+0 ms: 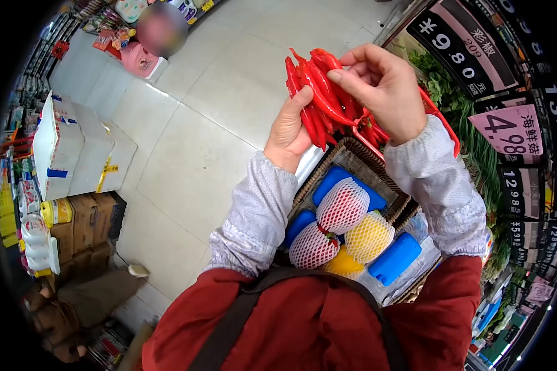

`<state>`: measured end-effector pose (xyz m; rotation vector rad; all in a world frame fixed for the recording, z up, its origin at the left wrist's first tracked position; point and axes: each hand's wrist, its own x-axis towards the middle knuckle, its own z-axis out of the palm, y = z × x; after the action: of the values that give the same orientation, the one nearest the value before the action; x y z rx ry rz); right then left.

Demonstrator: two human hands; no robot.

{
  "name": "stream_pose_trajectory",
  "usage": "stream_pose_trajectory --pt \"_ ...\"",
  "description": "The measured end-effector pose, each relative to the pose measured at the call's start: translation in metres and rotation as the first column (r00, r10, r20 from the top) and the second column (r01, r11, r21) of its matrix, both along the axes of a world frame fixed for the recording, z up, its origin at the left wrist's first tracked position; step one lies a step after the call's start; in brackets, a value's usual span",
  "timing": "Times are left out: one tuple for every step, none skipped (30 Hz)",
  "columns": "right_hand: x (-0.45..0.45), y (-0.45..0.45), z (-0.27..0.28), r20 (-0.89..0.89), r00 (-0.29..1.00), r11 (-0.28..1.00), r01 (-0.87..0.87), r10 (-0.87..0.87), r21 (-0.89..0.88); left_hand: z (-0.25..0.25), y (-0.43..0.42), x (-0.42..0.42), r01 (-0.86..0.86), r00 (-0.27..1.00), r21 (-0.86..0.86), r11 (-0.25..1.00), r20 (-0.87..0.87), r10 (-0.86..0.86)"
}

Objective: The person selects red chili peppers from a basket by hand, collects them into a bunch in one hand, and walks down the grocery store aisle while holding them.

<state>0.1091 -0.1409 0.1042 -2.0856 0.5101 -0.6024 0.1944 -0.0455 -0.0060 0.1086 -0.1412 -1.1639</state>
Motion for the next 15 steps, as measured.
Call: stream_pose_trajectory --pt "0.002 0.002 0.001 -0.003 1.0 1.0 -0.004 0.004 -0.003 -0.001 0.0 0.0 0.008 1.0 -0.006 1.0 0.012 -0.008" --pt "0.004 0.004 0.002 -0.026 1.0 0.994 -0.013 0.01 -0.105 -0.001 -0.001 0.0 0.005 1.0 -0.007 1.0 0.008 -0.005" --pt "0.005 0.005 0.002 -0.051 0.999 0.978 -0.023 0.013 -0.205 -0.003 -0.003 0.0 -0.002 1.0 -0.013 1.0 0.022 0.002" --pt "0.005 0.006 0.003 -0.056 0.998 0.979 -0.025 0.014 -0.203 -0.003 -0.003 0.0 -0.008 0.999 -0.017 1.0 0.035 0.008" --pt "0.005 0.006 0.004 -0.057 0.998 0.979 -0.022 0.01 -0.201 -0.003 -0.003 0.0 -0.02 0.998 -0.023 1.0 0.056 0.021" --pt "0.003 0.004 0.006 -0.058 0.998 0.98 -0.014 0.002 -0.198 -0.003 -0.002 0.001 -0.014 0.999 -0.02 1.0 0.049 0.015" --pt "0.0 0.0 0.009 -0.1 0.995 0.987 -0.002 -0.014 -0.159 -0.005 -0.002 0.001 -0.022 0.997 0.011 1.0 0.077 0.022" --pt "-0.003 -0.011 0.007 -0.056 0.998 0.991 0.0 -0.007 -0.131 -0.007 -0.001 0.0 -0.025 0.995 0.042 0.999 0.1 0.021" --pt "-0.009 -0.022 0.009 -0.049 0.998 0.997 0.037 -0.041 -0.07 -0.008 -0.002 0.001 -0.003 0.994 0.018 1.0 0.107 0.001" --pt "-0.014 -0.035 0.01 -0.04 0.996 0.997 0.077 -0.078 -0.011 -0.003 -0.001 0.0 -0.038 0.988 0.038 0.999 0.149 0.032" --pt "-0.022 -0.059 -0.001 -0.088 0.989 0.982 0.104 -0.118 -0.159 -0.002 -0.001 0.001 -0.042 0.988 0.04 0.998 0.152 0.036" --pt "-0.032 -0.081 -0.011 -0.128 0.979 0.945 0.114 -0.16 -0.305 -0.002 -0.001 0.002 -0.051 0.986 0.038 0.998 0.159 0.044" --pt "-0.043 -0.088 -0.012 -0.344 0.902 0.877 0.074 -0.263 -0.475 -0.003 -0.002 0.003 -0.061 0.989 0.056 0.997 0.139 0.052" --pt "-0.051 -0.091 -0.02 -0.486 0.817 0.838 -0.006 -0.31 -0.545 -0.004 -0.002 0.004 -0.067 0.99 0.051 0.996 0.126 0.06" --pt "-0.058 -0.092 -0.03 -0.675 0.668 0.85 -0.118 -0.315 -0.514 -0.004 -0.001 0.004 -0.074 0.989 0.05 0.996 0.13 0.067"
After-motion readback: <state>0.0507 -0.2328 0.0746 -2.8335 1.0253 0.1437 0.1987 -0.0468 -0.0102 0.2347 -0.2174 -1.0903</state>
